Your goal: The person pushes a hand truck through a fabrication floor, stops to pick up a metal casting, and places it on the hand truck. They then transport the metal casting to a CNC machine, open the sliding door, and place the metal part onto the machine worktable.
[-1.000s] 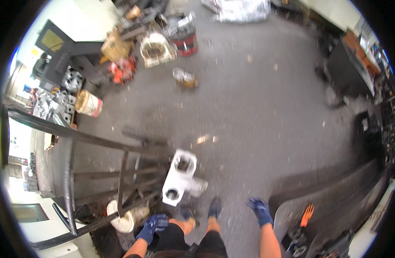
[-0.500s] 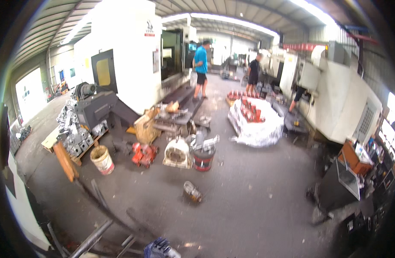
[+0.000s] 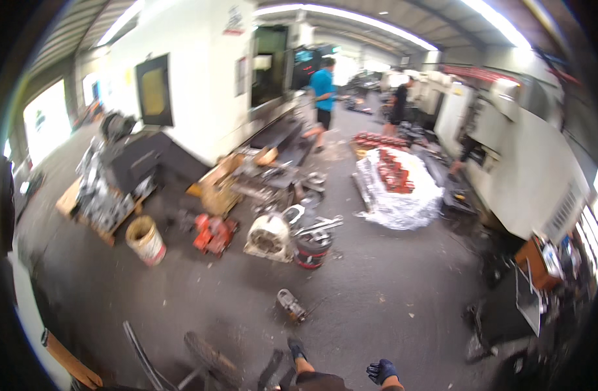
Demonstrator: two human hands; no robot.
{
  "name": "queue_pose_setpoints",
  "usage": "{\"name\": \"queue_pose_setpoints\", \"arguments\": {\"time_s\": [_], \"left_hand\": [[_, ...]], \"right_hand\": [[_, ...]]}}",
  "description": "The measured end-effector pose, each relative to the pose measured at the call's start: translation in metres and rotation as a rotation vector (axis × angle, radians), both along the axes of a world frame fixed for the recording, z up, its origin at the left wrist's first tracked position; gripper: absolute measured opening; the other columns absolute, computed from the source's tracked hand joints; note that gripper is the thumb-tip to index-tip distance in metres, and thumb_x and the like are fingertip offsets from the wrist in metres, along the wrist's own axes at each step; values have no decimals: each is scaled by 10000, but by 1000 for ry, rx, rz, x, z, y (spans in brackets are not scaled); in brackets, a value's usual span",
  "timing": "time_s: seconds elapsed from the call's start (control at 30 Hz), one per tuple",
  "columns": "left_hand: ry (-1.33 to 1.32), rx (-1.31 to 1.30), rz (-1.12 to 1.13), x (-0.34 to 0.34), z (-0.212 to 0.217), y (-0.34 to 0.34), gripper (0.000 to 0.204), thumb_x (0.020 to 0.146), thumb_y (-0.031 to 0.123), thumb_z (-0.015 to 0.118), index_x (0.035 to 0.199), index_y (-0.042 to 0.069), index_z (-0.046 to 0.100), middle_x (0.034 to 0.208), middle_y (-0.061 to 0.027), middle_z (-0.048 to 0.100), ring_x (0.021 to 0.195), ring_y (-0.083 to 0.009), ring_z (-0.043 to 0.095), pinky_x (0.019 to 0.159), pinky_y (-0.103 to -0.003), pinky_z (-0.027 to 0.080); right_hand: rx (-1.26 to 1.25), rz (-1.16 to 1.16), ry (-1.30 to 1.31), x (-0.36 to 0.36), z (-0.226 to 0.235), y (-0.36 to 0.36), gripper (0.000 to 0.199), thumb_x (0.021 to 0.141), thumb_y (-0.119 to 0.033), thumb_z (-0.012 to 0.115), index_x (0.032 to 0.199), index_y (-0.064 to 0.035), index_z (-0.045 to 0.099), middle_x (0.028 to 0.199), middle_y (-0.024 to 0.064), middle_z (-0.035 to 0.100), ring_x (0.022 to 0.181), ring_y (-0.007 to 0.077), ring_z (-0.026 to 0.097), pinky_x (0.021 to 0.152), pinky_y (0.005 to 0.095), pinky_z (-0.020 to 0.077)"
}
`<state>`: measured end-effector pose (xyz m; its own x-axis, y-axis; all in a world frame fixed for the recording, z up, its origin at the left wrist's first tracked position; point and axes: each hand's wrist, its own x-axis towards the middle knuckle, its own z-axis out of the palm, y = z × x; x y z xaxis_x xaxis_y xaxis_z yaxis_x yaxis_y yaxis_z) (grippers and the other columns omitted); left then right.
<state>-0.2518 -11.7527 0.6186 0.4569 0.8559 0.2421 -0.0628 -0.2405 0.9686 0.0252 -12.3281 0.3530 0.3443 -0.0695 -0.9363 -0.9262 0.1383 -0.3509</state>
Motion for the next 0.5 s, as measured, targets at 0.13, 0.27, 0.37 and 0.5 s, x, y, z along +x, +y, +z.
{"name": "queue_pose_setpoints", "arguments": {"time_s": [0.13, 0.27, 0.37, 0.5], "left_hand": [[-6, 248, 489, -32, 67, 16, 574, 1010, 455, 327, 1348, 31, 514, 1314, -182, 571, 1178, -323, 579, 1048, -418, 424], [94, 622, 1059, -67, 117, -7, 554, 1013, 441, 349, 1345, 31, 520, 1313, -172, 573, 1189, -313, 574, 1057, -417, 418], [165, 620, 1369, -88, 121, -8, 546, 1014, 434, 359, 1343, 31, 522, 1313, -167, 574, 1194, -309, 572, 1060, -417, 415], [512, 751, 1821, -35, 189, -41, 528, 1017, 422, 378, 1340, 31, 527, 1313, -158, 576, 1204, -301, 567, 1067, -417, 409]], "right_hand": [[-184, 276, 5, 124, -15, 92, 430, 943, -371, 348, 1077, -54, 606, 1027, 153, 681, 951, 344, 651, 808, 501, 477], [-91, 895, -146, 262, -22, 276, 413, 948, -406, 388, 983, -60, 610, 856, 140, 699, 773, 332, 679, 689, 460, 502], [-89, 1154, -395, 334, 20, 432, 422, 947, -435, 447, 934, -48, 616, 816, 150, 692, 712, 311, 681, 630, 425, 511], [158, 1357, -439, 382, -54, 649, 447, 935, -459, 501, 876, -40, 644, 754, 148, 682, 648, 279, 668, 572, 395, 515]]}}
